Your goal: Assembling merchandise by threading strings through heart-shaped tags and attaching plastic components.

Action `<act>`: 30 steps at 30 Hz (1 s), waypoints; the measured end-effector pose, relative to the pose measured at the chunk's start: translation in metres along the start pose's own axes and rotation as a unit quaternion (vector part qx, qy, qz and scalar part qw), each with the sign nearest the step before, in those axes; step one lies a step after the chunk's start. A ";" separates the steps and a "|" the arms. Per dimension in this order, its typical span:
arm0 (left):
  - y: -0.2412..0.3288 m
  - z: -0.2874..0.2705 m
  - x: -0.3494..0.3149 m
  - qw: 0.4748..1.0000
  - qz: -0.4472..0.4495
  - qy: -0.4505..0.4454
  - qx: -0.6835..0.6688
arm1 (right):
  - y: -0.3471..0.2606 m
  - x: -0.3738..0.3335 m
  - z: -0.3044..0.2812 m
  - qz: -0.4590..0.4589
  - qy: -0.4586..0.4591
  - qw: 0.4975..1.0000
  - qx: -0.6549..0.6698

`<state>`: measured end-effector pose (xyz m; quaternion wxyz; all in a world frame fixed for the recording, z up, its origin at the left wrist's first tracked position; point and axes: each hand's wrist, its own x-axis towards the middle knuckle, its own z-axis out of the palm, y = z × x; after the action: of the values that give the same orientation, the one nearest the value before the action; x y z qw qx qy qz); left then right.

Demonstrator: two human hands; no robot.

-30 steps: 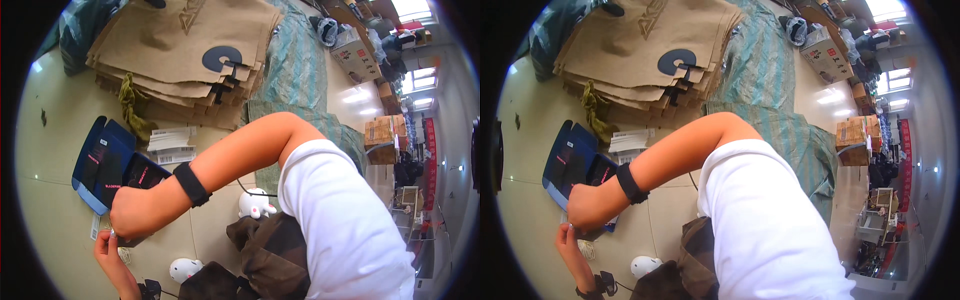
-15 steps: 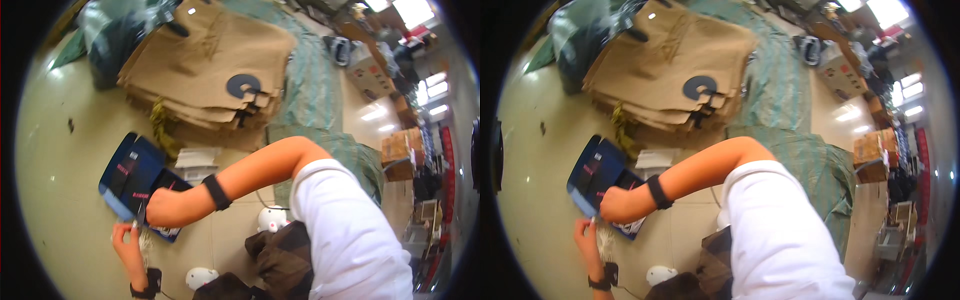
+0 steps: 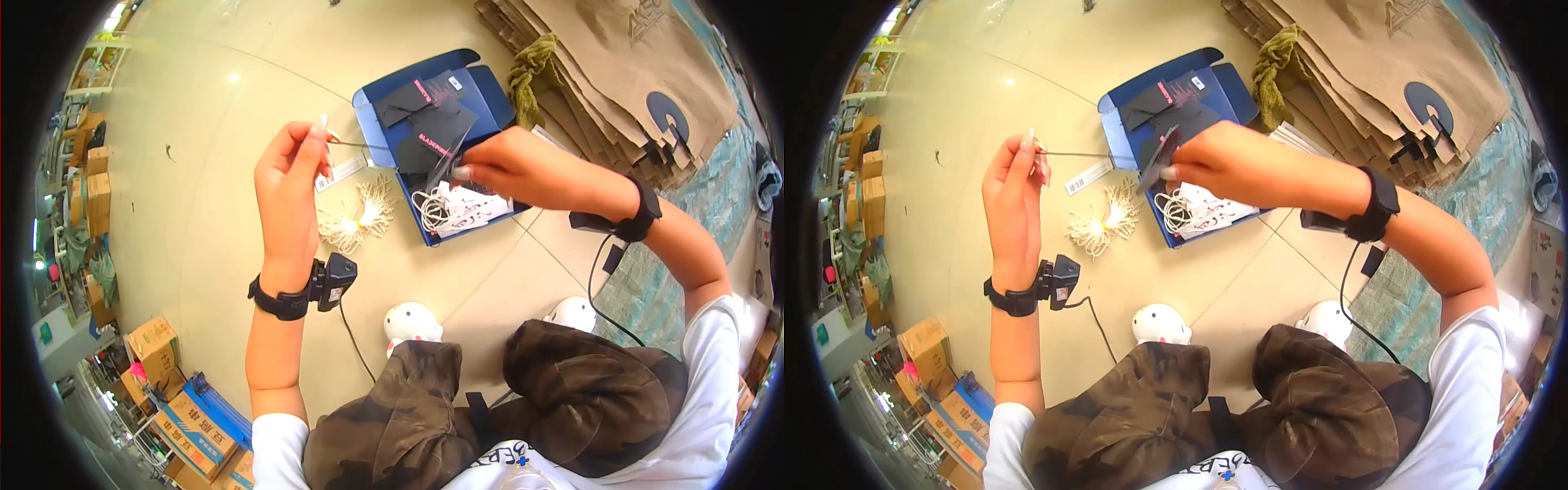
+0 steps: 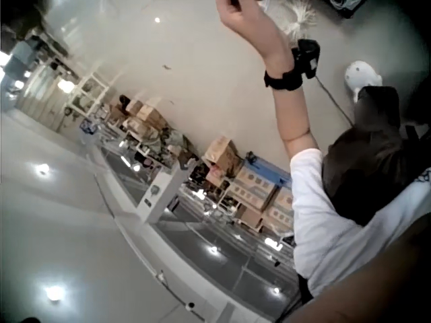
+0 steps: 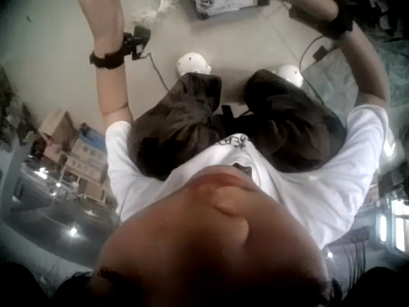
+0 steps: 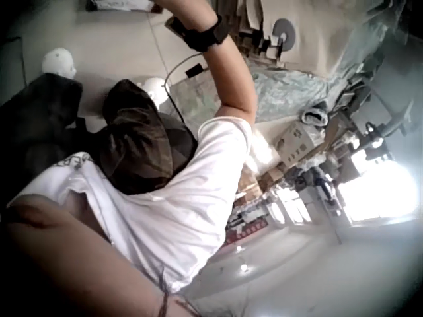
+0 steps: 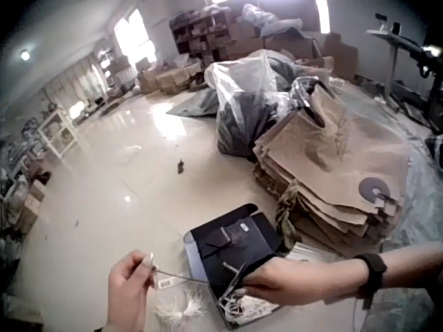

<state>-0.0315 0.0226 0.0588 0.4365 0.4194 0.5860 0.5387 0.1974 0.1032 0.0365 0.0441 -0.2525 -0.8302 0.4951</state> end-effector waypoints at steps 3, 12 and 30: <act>0.000 -0.005 -0.004 0.999 0.009 0.008 -0.032 | 0.004 -0.003 -0.002 -0.019 0.044 0.999 -0.018; -0.031 -0.022 0.003 0.956 -0.140 -0.055 -0.252 | 0.009 -0.006 -0.021 0.044 -0.015 0.983 0.180; -0.050 -0.054 0.016 0.995 -0.051 0.061 -0.062 | 0.024 -0.003 -0.040 0.057 -0.069 0.985 0.151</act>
<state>-0.0891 0.0207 0.0101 0.4519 0.3278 0.5978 0.5753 0.2217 0.1429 0.0367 -0.0036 -0.2553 -0.7314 0.6323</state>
